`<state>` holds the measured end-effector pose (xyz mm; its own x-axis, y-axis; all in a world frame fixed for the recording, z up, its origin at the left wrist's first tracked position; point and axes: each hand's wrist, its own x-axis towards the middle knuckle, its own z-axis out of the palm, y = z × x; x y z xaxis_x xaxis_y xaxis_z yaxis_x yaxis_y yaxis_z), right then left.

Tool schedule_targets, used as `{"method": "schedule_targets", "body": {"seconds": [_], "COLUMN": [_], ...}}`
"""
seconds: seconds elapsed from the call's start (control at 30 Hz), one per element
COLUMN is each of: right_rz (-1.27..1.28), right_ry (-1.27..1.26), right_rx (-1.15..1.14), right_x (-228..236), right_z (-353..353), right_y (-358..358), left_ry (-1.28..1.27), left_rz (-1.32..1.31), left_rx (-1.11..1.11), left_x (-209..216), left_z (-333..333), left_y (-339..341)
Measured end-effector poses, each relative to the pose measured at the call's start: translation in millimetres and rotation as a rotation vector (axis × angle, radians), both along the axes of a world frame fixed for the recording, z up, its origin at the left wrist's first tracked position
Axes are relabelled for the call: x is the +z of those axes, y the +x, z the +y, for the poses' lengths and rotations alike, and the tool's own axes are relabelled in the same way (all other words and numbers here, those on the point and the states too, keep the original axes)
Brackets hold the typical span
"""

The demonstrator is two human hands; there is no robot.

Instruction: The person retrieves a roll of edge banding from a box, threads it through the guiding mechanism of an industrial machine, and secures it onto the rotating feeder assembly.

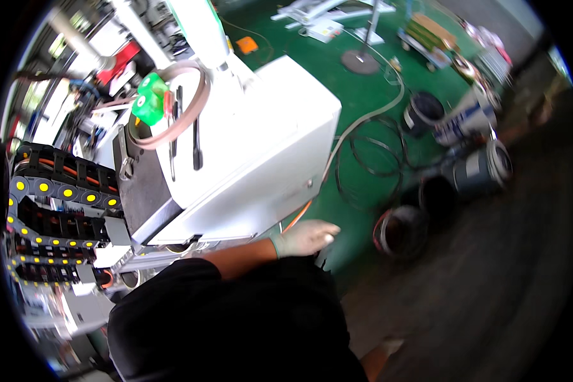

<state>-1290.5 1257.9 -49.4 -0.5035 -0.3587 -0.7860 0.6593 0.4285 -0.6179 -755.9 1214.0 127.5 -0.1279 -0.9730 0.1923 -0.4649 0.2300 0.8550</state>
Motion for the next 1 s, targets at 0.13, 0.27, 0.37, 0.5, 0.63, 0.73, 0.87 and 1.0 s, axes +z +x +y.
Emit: {"method": "schedule_targets", "body": {"seconds": [0.13,0.27,0.37,0.5,0.63,0.73,0.87,1.0], "right_rz": [0.030,0.154,0.246,0.369,0.447,0.328,0.292,0.210], "right_ry": [0.225,0.187,0.099,-0.128,-0.580,-0.667,-0.606,-0.674], "right_rx": [0.724,1.385,1.677,1.725,1.614,1.575,1.812,2.069], "right_x": [-35,-60,-73,-58,7,38,13,-33], "right_z": [-75,-186,-310,-529,-704,-768,-740,-633], "right_y": [56,95,123,180,257,293,336,359], "left_ry": [-0.440,-0.801,-0.509,0.228,0.232,0.012,-0.382,-0.895], "left_rz": [-0.146,-0.345,-0.691,-1.032,-0.656,-0.530,-0.024,-0.049], "left_rx": [-0.079,0.840,1.373,1.128,1.112,1.324,1.419,1.388], "left_x": [202,282,303,299,311,334,382,426], "left_z": [-51,-10,6,30,25,30,49,44], "left_y": [9,81,141,171,182,201,213,223]}}
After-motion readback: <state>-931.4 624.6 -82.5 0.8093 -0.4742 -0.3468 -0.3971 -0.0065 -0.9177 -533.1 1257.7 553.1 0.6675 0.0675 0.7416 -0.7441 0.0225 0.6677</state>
